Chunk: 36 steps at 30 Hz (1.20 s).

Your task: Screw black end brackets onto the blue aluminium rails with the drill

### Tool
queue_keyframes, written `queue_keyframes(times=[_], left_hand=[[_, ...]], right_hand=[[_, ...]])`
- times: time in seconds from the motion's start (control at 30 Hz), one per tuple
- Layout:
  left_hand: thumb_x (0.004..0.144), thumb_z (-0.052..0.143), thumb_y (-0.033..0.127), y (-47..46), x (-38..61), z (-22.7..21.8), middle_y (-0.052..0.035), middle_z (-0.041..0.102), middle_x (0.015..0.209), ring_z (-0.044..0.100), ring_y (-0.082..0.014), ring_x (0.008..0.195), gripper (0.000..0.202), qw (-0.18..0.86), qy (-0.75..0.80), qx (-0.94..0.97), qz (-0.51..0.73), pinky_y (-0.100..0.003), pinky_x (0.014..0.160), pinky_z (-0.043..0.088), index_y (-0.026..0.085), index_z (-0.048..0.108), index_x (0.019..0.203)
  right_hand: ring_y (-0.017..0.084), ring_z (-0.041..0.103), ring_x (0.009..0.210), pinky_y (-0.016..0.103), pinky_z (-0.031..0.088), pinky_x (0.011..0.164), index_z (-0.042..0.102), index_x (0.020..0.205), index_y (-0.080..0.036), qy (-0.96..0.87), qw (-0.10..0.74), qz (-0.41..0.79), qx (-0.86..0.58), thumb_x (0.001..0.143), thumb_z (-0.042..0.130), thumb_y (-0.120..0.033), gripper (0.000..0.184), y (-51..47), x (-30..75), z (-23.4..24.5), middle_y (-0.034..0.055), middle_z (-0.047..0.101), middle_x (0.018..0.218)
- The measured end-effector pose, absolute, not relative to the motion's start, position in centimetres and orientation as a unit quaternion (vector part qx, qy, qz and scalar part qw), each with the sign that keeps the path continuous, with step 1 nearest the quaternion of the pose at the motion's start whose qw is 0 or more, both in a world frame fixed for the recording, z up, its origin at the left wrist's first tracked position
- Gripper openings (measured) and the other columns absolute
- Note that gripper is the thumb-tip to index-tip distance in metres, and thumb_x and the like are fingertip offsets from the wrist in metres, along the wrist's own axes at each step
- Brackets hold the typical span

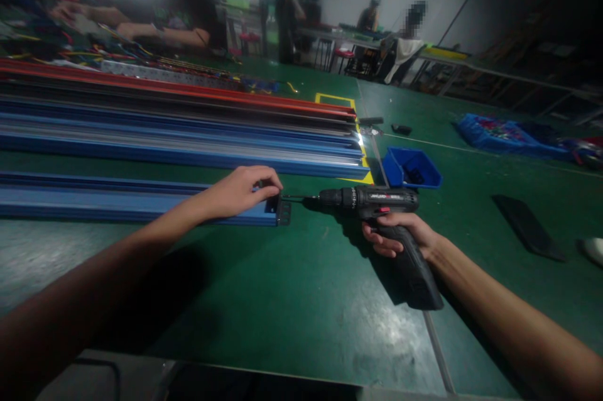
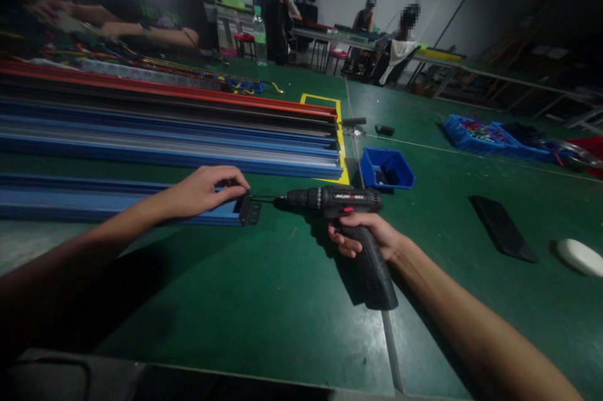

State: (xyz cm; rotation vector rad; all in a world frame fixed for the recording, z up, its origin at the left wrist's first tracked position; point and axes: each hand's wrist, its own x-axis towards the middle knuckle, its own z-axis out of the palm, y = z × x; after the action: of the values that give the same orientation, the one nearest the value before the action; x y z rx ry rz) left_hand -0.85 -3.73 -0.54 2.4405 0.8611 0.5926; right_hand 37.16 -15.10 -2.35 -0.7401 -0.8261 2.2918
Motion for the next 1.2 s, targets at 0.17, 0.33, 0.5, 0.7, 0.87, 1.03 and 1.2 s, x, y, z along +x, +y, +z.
queue_keyframes(times=[0.17, 0.33, 0.5, 0.7, 0.87, 1.03, 1.2], left_hand=[[0.098, 0.059, 0.037, -3.78, -0.91, -0.53, -0.0025, 0.074, 0.098, 0.065, -0.0163, 0.086, 0.022, 0.243, 0.311, 0.893, 0.217, -0.028, 0.082, 0.048, 0.019, 0.071, 0.099], [0.098, 0.059, 0.039, -3.84, -0.84, -0.44, -0.0033, 0.074, 0.097, 0.065, -0.017, 0.086, 0.024, 0.241, 0.314, 0.892, 0.217, -0.029, 0.083, 0.049, 0.019, 0.072, 0.098], [0.098, 0.058, 0.039, -3.75, -0.8, -0.55, -0.0031, 0.074, 0.098, 0.065, -0.0166, 0.086, 0.024, 0.241, 0.316, 0.892, 0.215, -0.03, 0.084, 0.05, 0.019, 0.071, 0.099], [0.098, 0.059, 0.037, -3.75, -0.86, -0.6, -0.0028, 0.074, 0.097, 0.066, -0.0165, 0.086, 0.021, 0.243, 0.313, 0.892, 0.215, -0.03, 0.084, 0.049, 0.019, 0.071, 0.098], [0.098, 0.06, 0.036, -3.78, -0.85, -0.58, -0.0026, 0.074, 0.097, 0.066, -0.0164, 0.086, 0.02, 0.24, 0.313, 0.893, 0.219, -0.03, 0.083, 0.049, 0.019, 0.071, 0.099], [0.098, 0.059, 0.037, -3.75, -0.89, -0.56, -0.0029, 0.074, 0.098, 0.066, -0.0167, 0.087, 0.021, 0.241, 0.314, 0.893, 0.215, -0.03, 0.085, 0.05, 0.02, 0.071, 0.099], [0.098, 0.058, 0.039, -3.79, -0.81, -0.45, -0.003, 0.074, 0.097, 0.066, -0.017, 0.086, 0.024, 0.242, 0.316, 0.892, 0.215, -0.031, 0.086, 0.051, 0.02, 0.071, 0.098]], right_hand=[[0.002, 0.043, 0.044, 0.017, 0.053, 0.053, 0.074, 0.099, -0.002, -0.312, 0.293, 0.859, -0.281, 0.093, 0.067, -0.026, 0.025, -15.07, 37.22, -2.33, 0.0055, 0.066, 0.077], [0.002, 0.043, 0.044, 0.017, 0.053, 0.053, 0.074, 0.099, -0.002, -0.308, 0.289, 0.86, -0.286, 0.093, 0.068, -0.025, 0.025, -15.07, 37.22, -2.3, 0.0056, 0.066, 0.077], [0.002, 0.043, 0.043, 0.018, 0.053, 0.053, 0.074, 0.098, -0.002, -0.311, 0.292, 0.859, -0.284, 0.093, 0.068, -0.025, 0.025, -15.14, 37.14, -2.31, 0.0051, 0.066, 0.076], [0.002, 0.043, 0.043, 0.017, 0.053, 0.052, 0.074, 0.098, -0.002, -0.312, 0.298, 0.855, -0.287, 0.093, 0.068, -0.024, 0.023, -15.21, 37.21, -2.37, 0.0048, 0.066, 0.075], [0.002, 0.043, 0.044, 0.018, 0.053, 0.052, 0.074, 0.097, -0.003, -0.315, 0.294, 0.857, -0.282, 0.093, 0.067, -0.024, 0.023, -15.16, 37.27, -2.32, 0.0044, 0.066, 0.075], [0.002, 0.045, 0.044, 0.018, 0.054, 0.053, 0.074, 0.096, -0.002, -0.316, 0.295, 0.856, -0.283, 0.093, 0.068, -0.024, 0.023, -15.16, 37.21, -2.27, 0.0048, 0.066, 0.075], [0.002, 0.043, 0.043, 0.018, 0.053, 0.052, 0.073, 0.095, -0.002, -0.32, 0.294, 0.853, -0.288, 0.094, 0.068, -0.026, 0.024, -15.27, 37.27, -2.31, 0.0041, 0.065, 0.075]])
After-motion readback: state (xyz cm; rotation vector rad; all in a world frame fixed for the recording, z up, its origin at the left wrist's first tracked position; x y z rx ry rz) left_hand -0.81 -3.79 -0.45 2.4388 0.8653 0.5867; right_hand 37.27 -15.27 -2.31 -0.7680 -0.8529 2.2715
